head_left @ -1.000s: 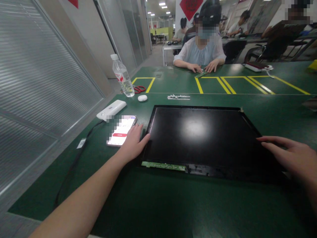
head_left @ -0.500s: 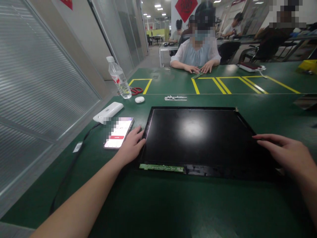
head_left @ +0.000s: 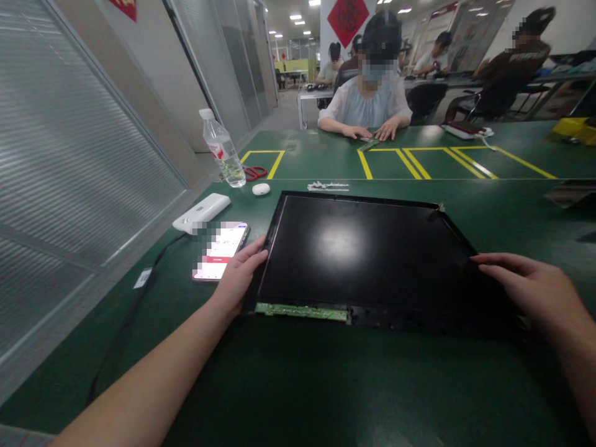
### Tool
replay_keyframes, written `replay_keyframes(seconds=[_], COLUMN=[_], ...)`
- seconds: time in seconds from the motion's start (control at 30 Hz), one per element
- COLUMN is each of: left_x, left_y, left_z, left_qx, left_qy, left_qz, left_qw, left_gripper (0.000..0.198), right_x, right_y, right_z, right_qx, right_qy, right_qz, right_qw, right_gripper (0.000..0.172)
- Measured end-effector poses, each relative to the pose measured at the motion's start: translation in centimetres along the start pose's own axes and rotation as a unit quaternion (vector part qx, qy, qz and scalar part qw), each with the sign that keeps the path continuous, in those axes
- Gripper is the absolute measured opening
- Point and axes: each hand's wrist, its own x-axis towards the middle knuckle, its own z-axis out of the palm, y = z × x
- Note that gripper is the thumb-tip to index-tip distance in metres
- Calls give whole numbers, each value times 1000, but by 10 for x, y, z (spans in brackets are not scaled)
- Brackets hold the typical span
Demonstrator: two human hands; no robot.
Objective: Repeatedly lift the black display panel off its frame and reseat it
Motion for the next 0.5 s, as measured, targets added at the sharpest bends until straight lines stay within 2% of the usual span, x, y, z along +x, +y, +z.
replay_keyframes(seconds=[0.17,0.43,0.5], left_x=[1,-2,-2], left_y=[-1,2,1], left_z=[1,5,5], left_qx=[-43,-107,-123], left_qy=[-25,-31,-36], left_qz=[-21,-66,-75], left_qw=[999,992,989], left_gripper=[63,69,70], right_x=[5,3,5], right_y=[11,8,10], right_z=[3,2,3], right_qx=[-1,-6,-19], right_qy=[21,6,11], right_qz=[-39,-17,-56], right_qw=[999,1000,998], right_gripper=[47,44,44])
